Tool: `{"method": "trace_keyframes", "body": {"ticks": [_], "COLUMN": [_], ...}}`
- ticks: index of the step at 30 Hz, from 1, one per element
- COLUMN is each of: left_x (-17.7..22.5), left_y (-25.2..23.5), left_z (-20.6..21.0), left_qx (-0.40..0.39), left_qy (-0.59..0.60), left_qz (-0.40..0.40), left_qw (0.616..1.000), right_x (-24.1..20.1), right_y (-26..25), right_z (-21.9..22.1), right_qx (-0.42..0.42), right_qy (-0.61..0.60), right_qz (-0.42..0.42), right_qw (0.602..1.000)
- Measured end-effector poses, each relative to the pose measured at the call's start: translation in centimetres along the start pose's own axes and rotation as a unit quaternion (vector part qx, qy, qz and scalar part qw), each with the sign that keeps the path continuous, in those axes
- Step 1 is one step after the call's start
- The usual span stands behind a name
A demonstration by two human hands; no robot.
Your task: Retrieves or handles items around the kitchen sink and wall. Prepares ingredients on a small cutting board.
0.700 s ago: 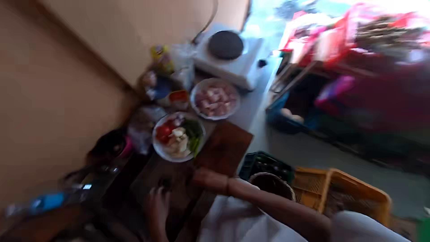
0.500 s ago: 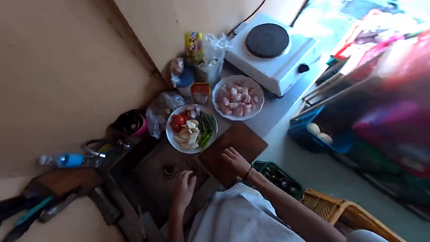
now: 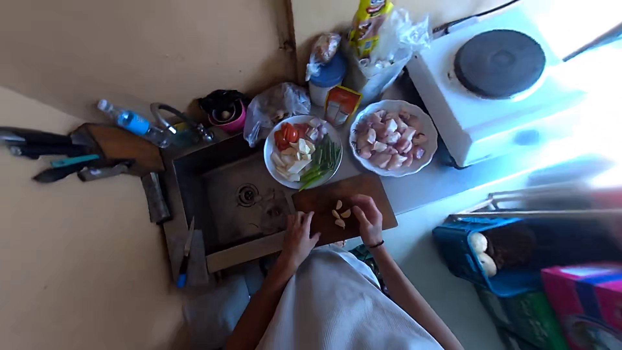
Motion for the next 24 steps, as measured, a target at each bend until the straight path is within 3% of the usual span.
{"method": "trace_keyframes", "body": {"ticks": [2, 4, 6, 8, 13, 16, 18, 20, 22, 24], "left_x": [1.4, 1.0, -2.8, -7.9, -21.9, -28.4, -31.5, -33.1, -34.0, -34.4], "left_y": [-0.1, 0.1, 1.6, 4.5, 14.5, 19.9, 21.1, 21.3, 21.4, 21.5], "left_z": [0.8, -0.5, -3.9, -7.9, -11.9, -11.8, -10.6, -10.0, -10.1, -10.1], "left_qx": [0.015, 0.063, 0.172, 0.283, 0.361, 0.389, 0.396, 0.393, 0.394, 0.399], "left_qy": [-0.010, 0.015, 0.053, 0.074, 0.060, 0.000, -0.017, -0.012, 0.000, 0.023], "left_qz": [0.018, 0.016, -0.047, -0.166, -0.424, -0.497, -0.501, -0.489, -0.481, -0.483], "left_qw": [1.000, 0.998, 0.983, 0.942, 0.829, 0.776, 0.769, 0.778, 0.783, 0.779], "right_x": [-0.5, -2.4, -5.1, -7.8, -12.0, -12.1, -10.2, -9.2, -11.1, -15.3], "right_y": [0.4, 0.3, 0.5, 0.5, 0.4, 0.1, -0.6, -1.3, -2.4, -4.2], "right_z": [-1.2, -0.4, 1.7, 3.1, 10.4, 17.3, 23.2, 30.3, 38.2, 46.1], "right_qx": [-0.049, -0.109, -0.146, -0.161, -0.231, -0.289, -0.374, -0.477, -0.547, -0.567], "right_qy": [0.197, 0.302, 0.318, 0.289, 0.215, 0.204, 0.205, 0.214, 0.220, 0.216], "right_qz": [0.007, -0.032, -0.102, -0.141, -0.221, -0.188, -0.124, -0.082, -0.078, -0.114], "right_qw": [0.979, 0.946, 0.931, 0.933, 0.923, 0.916, 0.896, 0.849, 0.804, 0.787]}}
Point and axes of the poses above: each hand's wrist, its own y-axis away from the middle knuckle, its own z-axis out of the palm, x = y × z, the point moved 9 cm from there along -y, towards the middle knuckle, and after that the axes turned 4 degrees about -y, right-handed, at the moved point
